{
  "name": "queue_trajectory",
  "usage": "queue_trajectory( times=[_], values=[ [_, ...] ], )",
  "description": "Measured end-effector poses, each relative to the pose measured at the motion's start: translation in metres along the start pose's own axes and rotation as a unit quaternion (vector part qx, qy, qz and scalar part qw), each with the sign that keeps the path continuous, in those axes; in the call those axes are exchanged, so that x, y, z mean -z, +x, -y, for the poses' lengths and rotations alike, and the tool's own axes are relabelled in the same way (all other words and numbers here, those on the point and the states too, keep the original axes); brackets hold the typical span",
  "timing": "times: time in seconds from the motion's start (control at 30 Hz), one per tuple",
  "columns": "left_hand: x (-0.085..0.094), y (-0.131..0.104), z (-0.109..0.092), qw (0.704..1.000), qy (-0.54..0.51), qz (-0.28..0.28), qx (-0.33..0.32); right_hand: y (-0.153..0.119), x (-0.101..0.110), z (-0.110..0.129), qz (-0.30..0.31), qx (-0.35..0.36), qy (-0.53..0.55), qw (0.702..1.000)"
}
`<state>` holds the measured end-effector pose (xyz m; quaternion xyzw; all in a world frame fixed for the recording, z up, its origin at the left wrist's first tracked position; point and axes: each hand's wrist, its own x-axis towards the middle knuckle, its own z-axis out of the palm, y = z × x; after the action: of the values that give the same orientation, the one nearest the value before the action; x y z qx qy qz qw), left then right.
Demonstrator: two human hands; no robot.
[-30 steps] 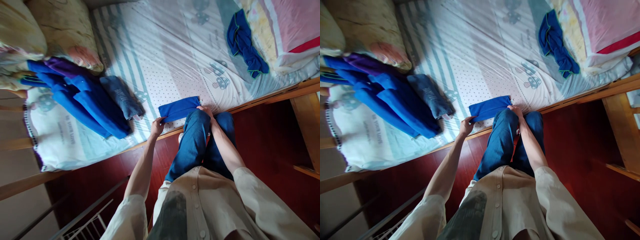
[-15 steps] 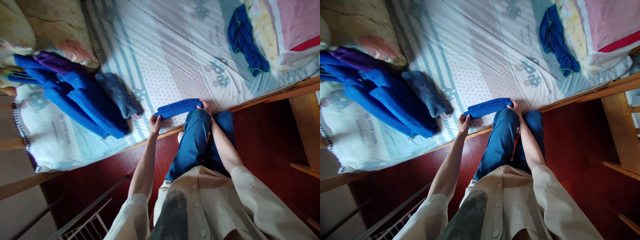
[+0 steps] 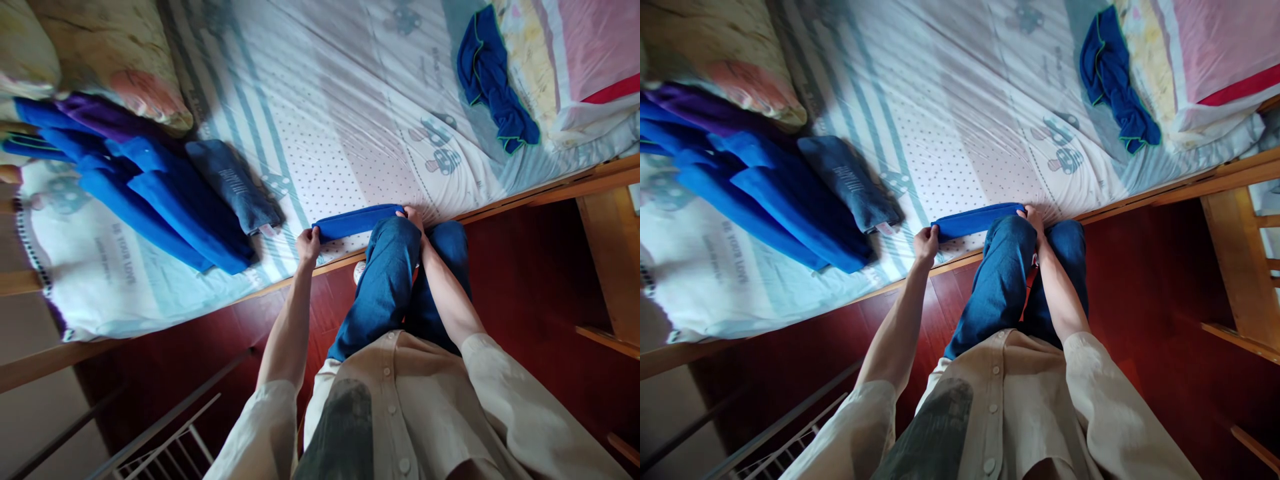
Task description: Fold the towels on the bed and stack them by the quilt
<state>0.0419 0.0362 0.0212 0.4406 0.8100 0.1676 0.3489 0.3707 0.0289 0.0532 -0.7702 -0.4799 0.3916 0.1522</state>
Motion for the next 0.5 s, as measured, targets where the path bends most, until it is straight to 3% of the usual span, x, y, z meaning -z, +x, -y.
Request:
queue_trajectory(
  times=[0.23, 0.5],
  values=[
    [0.002, 0.0, 0.007, 0.999, 0.036, -0.002, 0.008, -0.003, 0.003, 0.003, -0.003, 0.01, 0.003, 1.0],
    [0.001, 0.001, 0.005, 0.999, 0.045, 0.001, 0.016, 0.003, -0.001, -0.011, -0.013, 0.026, 0.014, 0.999]
  ],
)
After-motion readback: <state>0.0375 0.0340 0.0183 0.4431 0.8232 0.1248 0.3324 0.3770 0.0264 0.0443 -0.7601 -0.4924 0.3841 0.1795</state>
